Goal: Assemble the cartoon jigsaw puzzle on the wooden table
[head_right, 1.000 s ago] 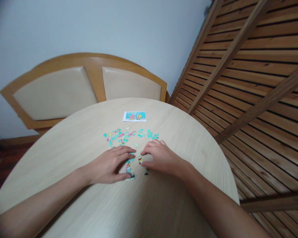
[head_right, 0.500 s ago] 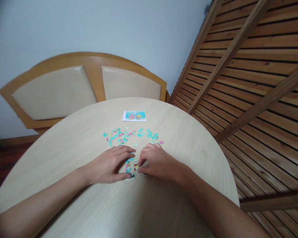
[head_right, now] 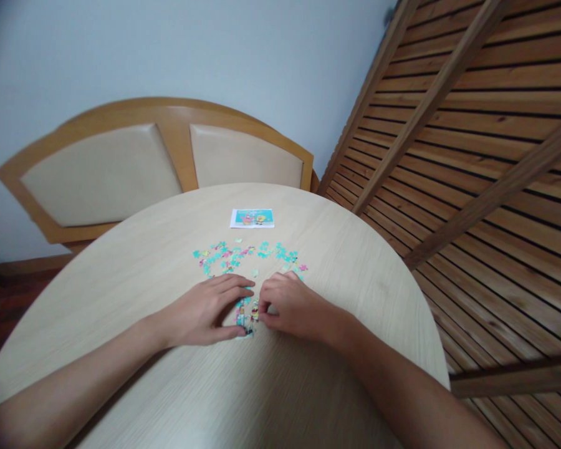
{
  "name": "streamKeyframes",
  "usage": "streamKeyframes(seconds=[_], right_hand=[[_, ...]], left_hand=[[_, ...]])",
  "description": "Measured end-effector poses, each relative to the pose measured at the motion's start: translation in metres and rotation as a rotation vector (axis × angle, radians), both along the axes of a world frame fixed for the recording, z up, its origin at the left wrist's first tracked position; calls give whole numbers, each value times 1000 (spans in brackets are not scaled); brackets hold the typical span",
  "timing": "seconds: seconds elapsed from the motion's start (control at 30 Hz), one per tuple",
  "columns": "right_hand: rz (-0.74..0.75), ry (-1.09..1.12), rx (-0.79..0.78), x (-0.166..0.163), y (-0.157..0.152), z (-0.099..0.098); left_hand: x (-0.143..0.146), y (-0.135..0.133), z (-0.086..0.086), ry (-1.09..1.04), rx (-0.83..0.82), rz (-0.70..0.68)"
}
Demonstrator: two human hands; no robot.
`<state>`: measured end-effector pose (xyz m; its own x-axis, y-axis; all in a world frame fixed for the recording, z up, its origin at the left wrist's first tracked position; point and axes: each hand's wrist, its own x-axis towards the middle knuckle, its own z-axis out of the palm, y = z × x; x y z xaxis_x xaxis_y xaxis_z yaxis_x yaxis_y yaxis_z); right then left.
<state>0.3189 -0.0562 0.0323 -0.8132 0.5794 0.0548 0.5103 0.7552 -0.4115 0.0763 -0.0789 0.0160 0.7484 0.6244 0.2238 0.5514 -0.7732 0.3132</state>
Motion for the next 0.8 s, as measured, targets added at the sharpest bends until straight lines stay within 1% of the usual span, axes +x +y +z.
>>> streamKeyframes(seconds=[0.27,0.63,0.8], right_hand=[[70,58,-7,1,3,-2],[100,77,-6,-1,2,-8],[106,62,-11,-2,3,-7]], left_hand=[[0,0,-1,2,-4,-1],[0,0,1,1,1,-7],[0,0,0,-10,1,-8]])
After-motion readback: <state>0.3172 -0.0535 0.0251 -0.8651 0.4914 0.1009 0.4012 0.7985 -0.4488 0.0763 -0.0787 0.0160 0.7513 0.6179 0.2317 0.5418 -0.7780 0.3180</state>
